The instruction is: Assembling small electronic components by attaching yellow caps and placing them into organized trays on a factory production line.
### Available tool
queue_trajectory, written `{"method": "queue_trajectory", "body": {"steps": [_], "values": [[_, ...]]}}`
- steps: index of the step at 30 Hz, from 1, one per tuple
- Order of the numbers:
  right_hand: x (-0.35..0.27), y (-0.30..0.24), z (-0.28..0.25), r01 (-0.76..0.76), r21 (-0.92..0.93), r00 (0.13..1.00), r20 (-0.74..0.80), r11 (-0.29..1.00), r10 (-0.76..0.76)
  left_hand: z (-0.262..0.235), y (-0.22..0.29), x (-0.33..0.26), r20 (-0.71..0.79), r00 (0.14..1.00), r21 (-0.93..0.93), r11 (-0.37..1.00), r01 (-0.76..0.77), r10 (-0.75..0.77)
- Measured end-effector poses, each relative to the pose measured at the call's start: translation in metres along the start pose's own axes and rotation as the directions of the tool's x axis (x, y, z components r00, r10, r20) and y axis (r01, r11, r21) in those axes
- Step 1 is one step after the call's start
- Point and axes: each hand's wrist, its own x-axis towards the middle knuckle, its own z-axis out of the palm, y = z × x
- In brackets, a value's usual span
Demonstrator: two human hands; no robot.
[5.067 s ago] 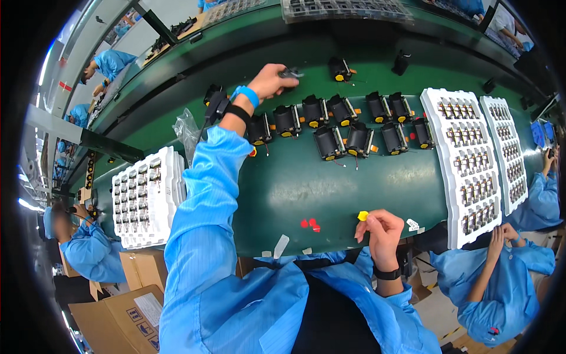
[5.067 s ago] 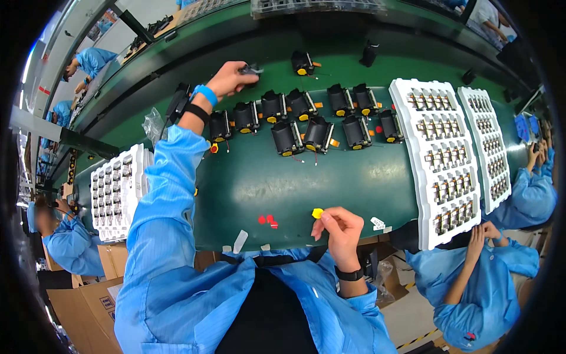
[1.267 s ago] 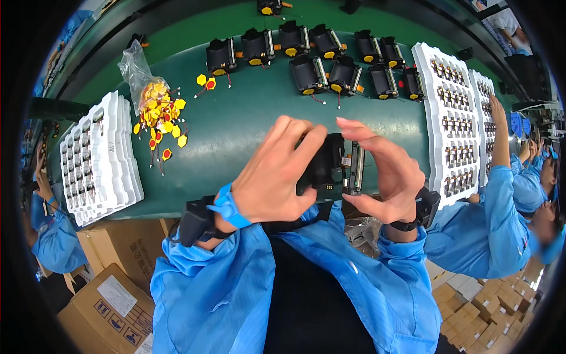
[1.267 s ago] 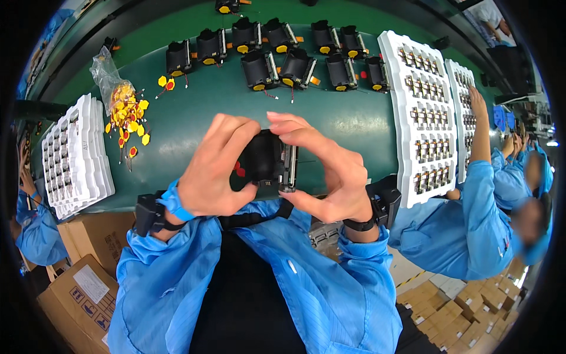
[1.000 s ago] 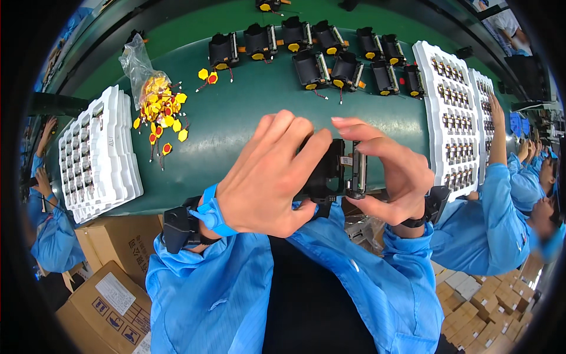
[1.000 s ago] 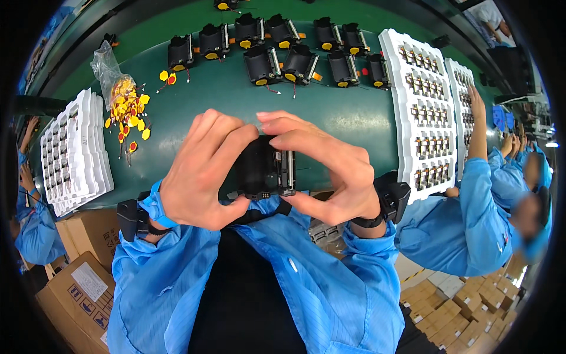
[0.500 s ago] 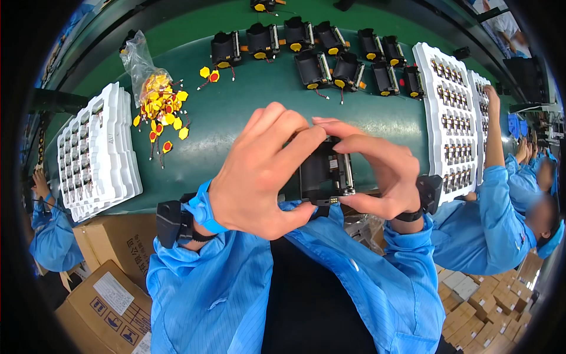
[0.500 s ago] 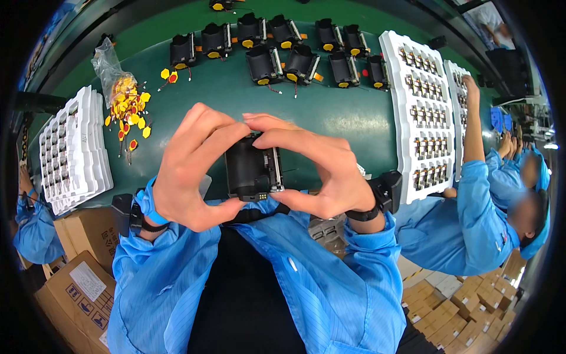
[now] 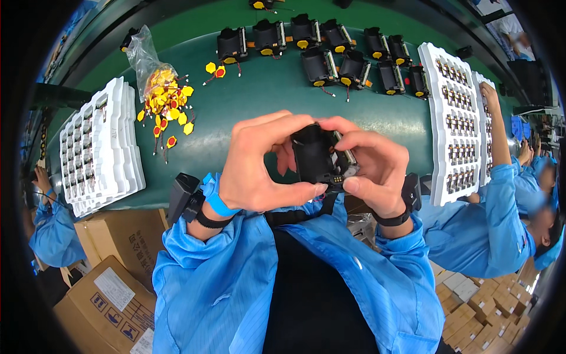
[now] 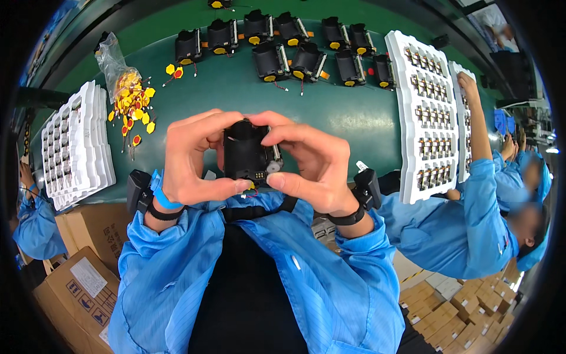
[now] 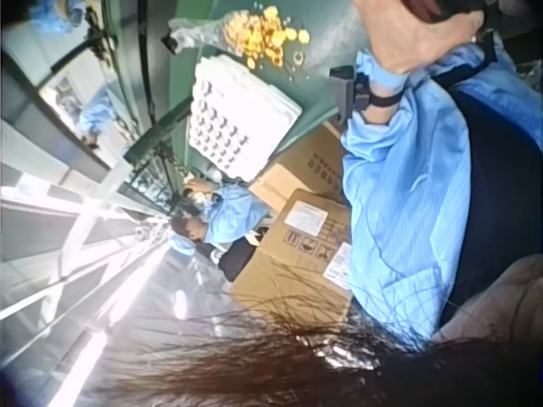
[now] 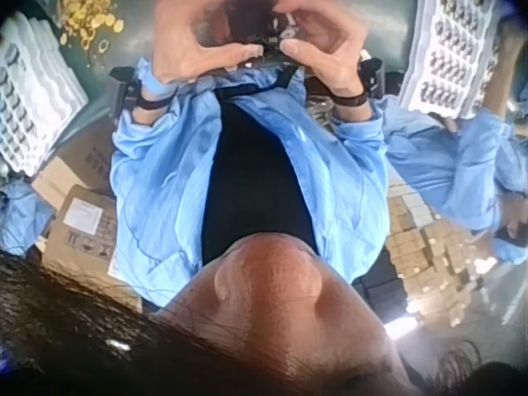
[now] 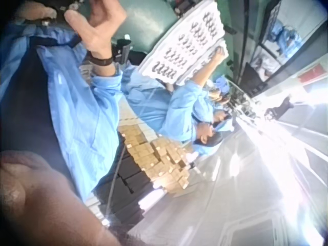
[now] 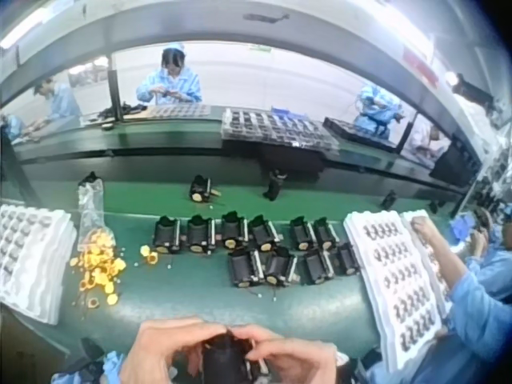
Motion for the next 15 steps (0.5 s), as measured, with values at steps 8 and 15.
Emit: {"method": "queue_trajectory", "body": {"steps": [8, 15], "values": [[-0.001, -0.008, -0.014, 0.251, -0.500, 0.948, 0.300, 0.829, -0.106, -0.004, 0.003, -0.006, 0.031, 0.999, 0.077, 0.996, -0.035, 0.032], [0.000, -0.017, -0.010, 0.442, -0.616, 0.861, 0.495, 0.652, -0.115, -0.008, 0.011, -0.006, 0.039, 0.991, 0.144, 0.981, -0.130, 0.126]]}}
